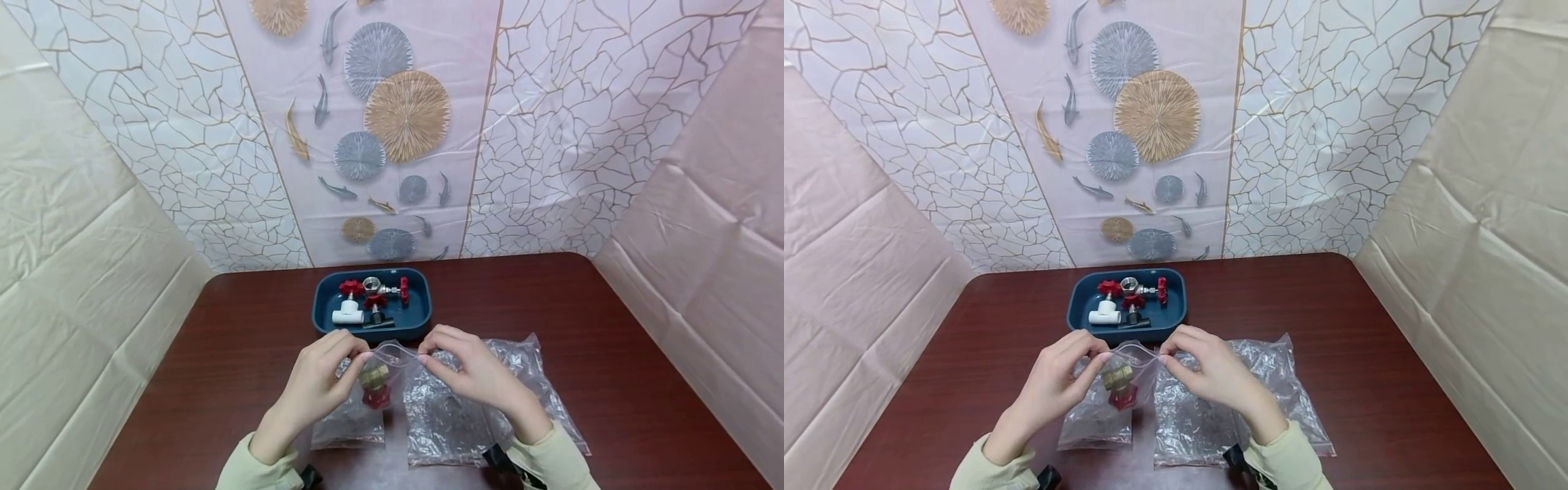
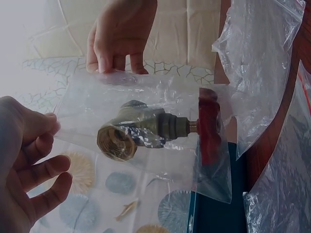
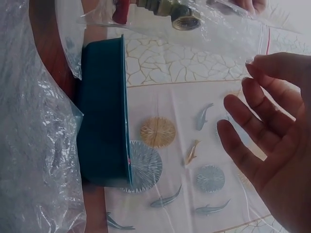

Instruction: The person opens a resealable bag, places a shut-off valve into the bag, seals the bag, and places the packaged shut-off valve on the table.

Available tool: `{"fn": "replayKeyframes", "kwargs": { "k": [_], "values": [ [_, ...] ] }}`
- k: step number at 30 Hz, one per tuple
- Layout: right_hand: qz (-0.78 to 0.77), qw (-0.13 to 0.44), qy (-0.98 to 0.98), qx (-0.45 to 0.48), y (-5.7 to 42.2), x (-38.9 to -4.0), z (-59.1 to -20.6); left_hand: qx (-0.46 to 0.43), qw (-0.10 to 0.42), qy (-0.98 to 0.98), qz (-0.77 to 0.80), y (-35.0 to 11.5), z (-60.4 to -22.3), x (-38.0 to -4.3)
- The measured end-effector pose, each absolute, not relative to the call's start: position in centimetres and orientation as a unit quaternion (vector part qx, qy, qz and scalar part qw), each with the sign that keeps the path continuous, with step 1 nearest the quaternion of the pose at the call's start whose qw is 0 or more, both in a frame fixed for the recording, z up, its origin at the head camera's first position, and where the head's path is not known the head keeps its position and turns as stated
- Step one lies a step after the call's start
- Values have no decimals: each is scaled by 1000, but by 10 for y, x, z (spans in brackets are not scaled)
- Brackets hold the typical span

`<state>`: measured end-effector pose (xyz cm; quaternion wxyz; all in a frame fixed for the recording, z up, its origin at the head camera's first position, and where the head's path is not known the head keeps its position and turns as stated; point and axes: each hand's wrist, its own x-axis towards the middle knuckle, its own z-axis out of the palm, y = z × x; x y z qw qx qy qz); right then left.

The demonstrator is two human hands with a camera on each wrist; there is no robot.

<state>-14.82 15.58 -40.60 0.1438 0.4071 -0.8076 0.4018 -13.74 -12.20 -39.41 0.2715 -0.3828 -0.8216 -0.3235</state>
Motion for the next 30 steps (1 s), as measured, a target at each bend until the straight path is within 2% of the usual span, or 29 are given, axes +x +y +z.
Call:
{"fn": "replayKeyframes", "kwargs": {
  "k": [7, 19, 30],
  "values": [
    [405, 136, -815, 390, 153, -147, -407, -381, 284, -820, -318, -120, -394, -137],
    [362, 174, -823, 401, 151, -144, -407, -381, 286, -819, -320, -121, -394, -136],
    [377, 139, -826, 394, 152, -142, -407, -391, 297, -811, -319, -116, -395, -137]
  ]
}}
